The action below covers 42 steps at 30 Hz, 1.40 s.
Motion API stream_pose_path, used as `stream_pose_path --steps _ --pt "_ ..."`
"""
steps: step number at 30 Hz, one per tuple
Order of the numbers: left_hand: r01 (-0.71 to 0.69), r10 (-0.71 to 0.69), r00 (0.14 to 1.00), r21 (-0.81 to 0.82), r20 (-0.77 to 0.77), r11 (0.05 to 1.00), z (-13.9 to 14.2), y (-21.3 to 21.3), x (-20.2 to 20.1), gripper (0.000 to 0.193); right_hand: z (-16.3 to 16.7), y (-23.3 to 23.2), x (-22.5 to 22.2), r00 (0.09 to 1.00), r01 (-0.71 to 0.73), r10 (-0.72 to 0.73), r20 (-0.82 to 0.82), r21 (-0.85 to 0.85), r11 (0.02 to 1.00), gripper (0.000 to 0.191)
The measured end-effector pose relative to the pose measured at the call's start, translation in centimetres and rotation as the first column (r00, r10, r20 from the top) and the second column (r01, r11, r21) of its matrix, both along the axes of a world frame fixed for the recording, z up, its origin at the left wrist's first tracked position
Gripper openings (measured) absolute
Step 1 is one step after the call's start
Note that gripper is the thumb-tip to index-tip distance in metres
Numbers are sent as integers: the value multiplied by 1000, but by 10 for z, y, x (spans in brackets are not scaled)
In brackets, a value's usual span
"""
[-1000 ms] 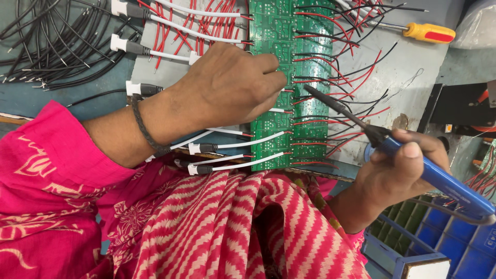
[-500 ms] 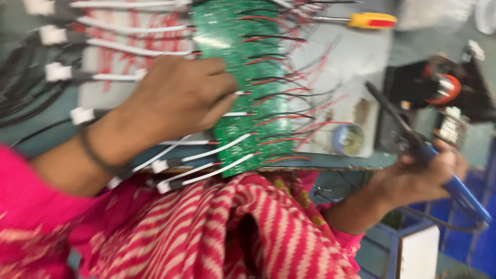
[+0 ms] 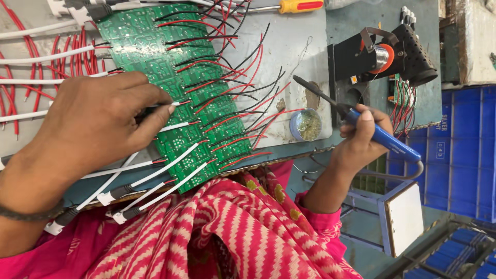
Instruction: The person solders red and black wires onto green circuit boards at a workbench, holding a wire in place with one hand while applying a soldering iron with the other, working across multiple boards and repositioning wires between solder joints.
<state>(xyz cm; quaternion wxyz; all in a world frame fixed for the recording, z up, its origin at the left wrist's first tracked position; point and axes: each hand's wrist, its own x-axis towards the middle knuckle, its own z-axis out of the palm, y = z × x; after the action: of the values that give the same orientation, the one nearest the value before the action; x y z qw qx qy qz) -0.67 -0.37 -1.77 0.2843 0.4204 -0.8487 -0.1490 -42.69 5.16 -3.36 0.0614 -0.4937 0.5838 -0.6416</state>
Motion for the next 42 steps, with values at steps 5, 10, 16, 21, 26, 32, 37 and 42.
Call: stream_pose_path --steps 5,10,16,21,26,32,37,42 --pt "-8 7 1000 25 25 1000 3 2 0 19 -1 -1 7 1000 8 -7 -20 31 999 24" --pt "-1 2 998 -5 68 1000 3 1 0 19 -1 -3 10 1000 10 -9 -19 28 1000 24" --pt "-2 1 997 4 71 1000 3 1 0 19 -1 -4 12 997 0 2 -80 28 1000 24" --pt "10 -9 998 -20 61 1000 4 1 -1 17 -1 -3 11 991 -2 7 -130 40 999 24" --pt "-4 5 1000 -29 28 1000 2 3 -2 18 -4 0 3 997 30 -31 -64 -12 999 23" --pt "-48 48 998 13 -42 999 -3 4 -4 17 -1 5 -27 849 -214 295 439 -224 951 28" --pt "-117 119 993 70 -22 991 -4 3 -8 21 4 8 -45 398 -540 548 736 -295 788 37" --pt "-187 186 982 195 25 963 0 0 -12 27 4 5 -43 279 -600 555 784 -309 738 38"
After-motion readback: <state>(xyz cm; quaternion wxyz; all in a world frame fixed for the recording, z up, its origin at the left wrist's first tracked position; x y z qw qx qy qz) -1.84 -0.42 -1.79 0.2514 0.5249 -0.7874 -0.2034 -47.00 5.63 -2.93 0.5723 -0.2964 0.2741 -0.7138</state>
